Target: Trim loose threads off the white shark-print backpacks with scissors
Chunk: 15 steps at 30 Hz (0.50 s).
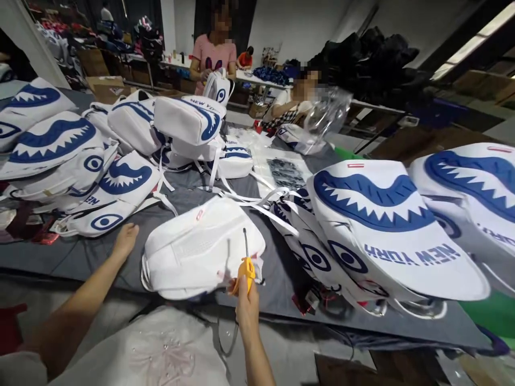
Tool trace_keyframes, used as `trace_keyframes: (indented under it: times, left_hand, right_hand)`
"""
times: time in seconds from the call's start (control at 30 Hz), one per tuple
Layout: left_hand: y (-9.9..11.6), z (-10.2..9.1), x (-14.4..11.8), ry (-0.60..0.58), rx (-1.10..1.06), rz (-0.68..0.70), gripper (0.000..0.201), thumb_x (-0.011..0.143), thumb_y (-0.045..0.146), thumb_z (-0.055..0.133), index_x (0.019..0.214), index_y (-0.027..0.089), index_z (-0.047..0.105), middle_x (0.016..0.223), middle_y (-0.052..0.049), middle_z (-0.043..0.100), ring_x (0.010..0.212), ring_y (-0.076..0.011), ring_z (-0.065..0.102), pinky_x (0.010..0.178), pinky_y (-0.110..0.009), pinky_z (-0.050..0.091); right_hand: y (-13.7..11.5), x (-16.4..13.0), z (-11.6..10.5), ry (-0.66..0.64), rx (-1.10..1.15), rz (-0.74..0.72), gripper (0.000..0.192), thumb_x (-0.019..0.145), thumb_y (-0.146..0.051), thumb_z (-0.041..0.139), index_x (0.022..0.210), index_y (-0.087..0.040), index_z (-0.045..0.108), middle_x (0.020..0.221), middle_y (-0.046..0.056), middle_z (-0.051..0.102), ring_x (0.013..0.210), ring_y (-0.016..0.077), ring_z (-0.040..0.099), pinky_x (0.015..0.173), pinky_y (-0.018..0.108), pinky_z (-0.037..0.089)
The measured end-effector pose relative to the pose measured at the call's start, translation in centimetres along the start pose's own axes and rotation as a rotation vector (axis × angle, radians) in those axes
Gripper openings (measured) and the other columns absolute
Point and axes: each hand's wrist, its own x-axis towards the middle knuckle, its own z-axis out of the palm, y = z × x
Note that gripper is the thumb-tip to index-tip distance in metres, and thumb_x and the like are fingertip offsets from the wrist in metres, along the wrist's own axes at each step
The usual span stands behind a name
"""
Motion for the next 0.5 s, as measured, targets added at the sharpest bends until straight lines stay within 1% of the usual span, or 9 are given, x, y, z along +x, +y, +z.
trace_keyframes:
  times: [0.03,0.1,0.17,0.2,0.23,0.3,0.37,0.43,0.5]
  left_hand:
    - [-0.8,0.1,-0.8,0.036,0.028,0.06,0.047,0.092,0.036,0.044,0.13,0.009,0.051,0.128,-0.02,0.061,0.123,-0.0313,0.056,0.103,-0.045,0.045]
    - [-0.8,1.1,-1.8,0.04,0.109,0.225,0.06,0.089,0.039,0.055,0.142,0.013,0.043,0.147,-0.017,0.047,0.136,-0.0307,0.045,0.113,-0.044,0.035]
    - [0.1,3.0,-1.7,-0.032,0.229,0.336,0.078,0.082,0.044,0.067,0.149,0.02,0.036,0.157,-0.015,0.033,0.145,-0.034,0.03,0.118,-0.048,0.026]
    - [0.6,4.1,-1.3,-0.074,0.308,0.374,0.084,0.079,0.045,0.07,0.151,0.021,0.033,0.159,-0.016,0.028,0.146,-0.0364,0.027,0.117,-0.051,0.024]
    - [1.0,5.2,-0.7,-0.115,0.388,0.403,0.088,0.078,0.046,0.072,0.152,0.02,0.031,0.159,-0.019,0.027,0.145,-0.0383,0.027,0.116,-0.052,0.024]
    - [1.3,7.0,0.4,-0.163,0.493,0.417,0.082,0.081,0.043,0.069,0.151,0.018,0.034,0.152,-0.021,0.038,0.139,-0.0383,0.036,0.112,-0.051,0.029]
    - [1.1,7.9,0.7,-0.163,0.511,0.414,0.067,0.087,0.038,0.061,0.148,0.016,0.041,0.14,-0.022,0.052,0.129,-0.0363,0.047,0.107,-0.047,0.034]
    - [0.6,7.9,-0.1,-0.156,0.436,0.381,0.055,0.092,0.036,0.053,0.144,0.017,0.047,0.127,-0.02,0.061,0.119,-0.0343,0.055,0.102,-0.045,0.039]
    - [0.1,7.6,-1.7,-0.22,0.238,0.277,0.047,0.096,0.042,0.045,0.136,0.02,0.055,0.113,-0.016,0.069,0.105,-0.0304,0.064,0.094,-0.041,0.045]
  right_hand:
    - [0.5,0.2,0.2,-0.032,-0.014,0.015,0.091,0.066,-0.083,0.06,0.123,-0.012,0.059,0.074,0.005,0.069,0.066,0.0221,0.066,0.059,0.033,0.055]
    - [1.0,0.6,0.8,-0.118,-0.065,0.048,0.092,0.065,-0.087,0.056,0.118,-0.012,0.061,0.073,0.006,0.069,0.065,0.0237,0.066,0.058,0.035,0.055]
    - [0.8,1.0,1.6,-0.211,-0.151,0.044,0.086,0.067,-0.087,0.054,0.113,-0.014,0.062,0.073,0.007,0.069,0.067,0.0253,0.067,0.059,0.036,0.055]
    - [0.5,1.3,1.9,-0.258,-0.2,0.035,0.082,0.069,-0.086,0.053,0.11,-0.015,0.063,0.072,0.007,0.068,0.068,0.0256,0.067,0.06,0.036,0.055]
    - [0.0,1.6,2.0,-0.304,-0.251,0.028,0.078,0.071,-0.085,0.053,0.107,-0.016,0.063,0.072,0.007,0.068,0.068,0.0257,0.067,0.061,0.037,0.055]
    - [-1.4,2.6,1.8,-0.387,-0.355,0.031,0.072,0.073,-0.083,0.053,0.103,-0.018,0.061,0.072,0.007,0.068,0.066,0.0255,0.067,0.061,0.037,0.054]
    - [-3.1,4.1,1.0,-0.41,-0.443,0.051,0.068,0.074,-0.08,0.054,0.104,-0.019,0.058,0.071,0.006,0.068,0.061,0.0249,0.066,0.058,0.037,0.054]
    - [-4.9,5.8,0.1,-0.348,-0.495,0.048,0.064,0.077,-0.078,0.051,0.104,-0.02,0.055,0.069,0.005,0.066,0.058,0.0243,0.065,0.055,0.036,0.053]
    - [-6.2,7.3,-0.3,-0.267,-0.551,0.02,0.059,0.083,-0.075,0.045,0.101,-0.02,0.053,0.066,0.003,0.064,0.056,0.0228,0.064,0.053,0.034,0.052]
